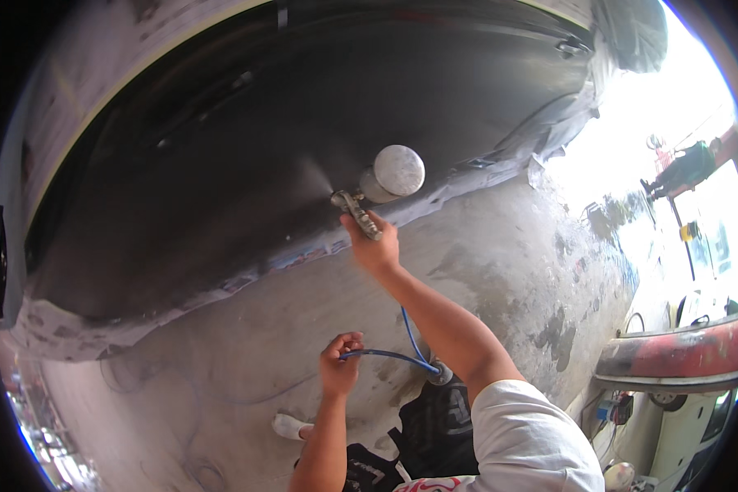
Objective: The person wipes a masked car bumper with a sanding block, then walks to retrieve a spray gun. They spray black paint onto the bumper and lower front fascia, moving the gun in steady passes to cover the surface.
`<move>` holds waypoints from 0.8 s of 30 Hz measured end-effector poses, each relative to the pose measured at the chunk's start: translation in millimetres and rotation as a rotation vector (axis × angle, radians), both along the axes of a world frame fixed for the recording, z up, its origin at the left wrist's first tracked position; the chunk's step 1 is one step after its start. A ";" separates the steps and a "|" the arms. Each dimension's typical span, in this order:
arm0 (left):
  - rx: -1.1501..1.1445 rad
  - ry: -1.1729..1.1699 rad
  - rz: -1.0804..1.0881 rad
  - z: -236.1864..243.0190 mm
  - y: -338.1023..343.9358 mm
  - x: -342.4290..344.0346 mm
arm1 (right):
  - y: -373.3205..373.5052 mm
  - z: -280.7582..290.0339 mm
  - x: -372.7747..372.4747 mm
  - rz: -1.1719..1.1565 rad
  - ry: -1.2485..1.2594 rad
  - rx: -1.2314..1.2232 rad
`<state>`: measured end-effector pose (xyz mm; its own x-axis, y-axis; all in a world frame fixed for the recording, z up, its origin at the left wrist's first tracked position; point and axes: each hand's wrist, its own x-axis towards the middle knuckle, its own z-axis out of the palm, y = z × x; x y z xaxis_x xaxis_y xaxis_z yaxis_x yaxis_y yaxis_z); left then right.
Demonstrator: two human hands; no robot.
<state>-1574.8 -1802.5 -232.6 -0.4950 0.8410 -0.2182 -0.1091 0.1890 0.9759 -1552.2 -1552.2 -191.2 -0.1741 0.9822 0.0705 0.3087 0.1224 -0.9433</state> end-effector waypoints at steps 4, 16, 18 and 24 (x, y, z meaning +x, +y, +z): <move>-0.001 0.022 -0.090 6.4 85.8 57.0 | 99.3 17.0 89.3 -0.098 0.007 0.006; 0.030 -0.029 -0.277 -10.9 299.0 220.6 | 363.3 -13.4 350.0 -0.357 -0.032 0.224; -0.006 -0.024 -0.318 -13.8 333.6 241.4 | 405.1 -20.3 390.7 -0.395 -0.058 0.227; -0.059 0.041 -0.451 -30.8 415.6 296.7 | 504.2 -31.9 493.3 -0.472 -0.110 0.300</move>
<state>-1278.2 -1386.8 -263.4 -0.0911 0.9612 -0.2604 0.0354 0.2644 0.9638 -1058.9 -1048.0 -223.1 0.2571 0.8949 0.3648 0.4891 0.2051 -0.8478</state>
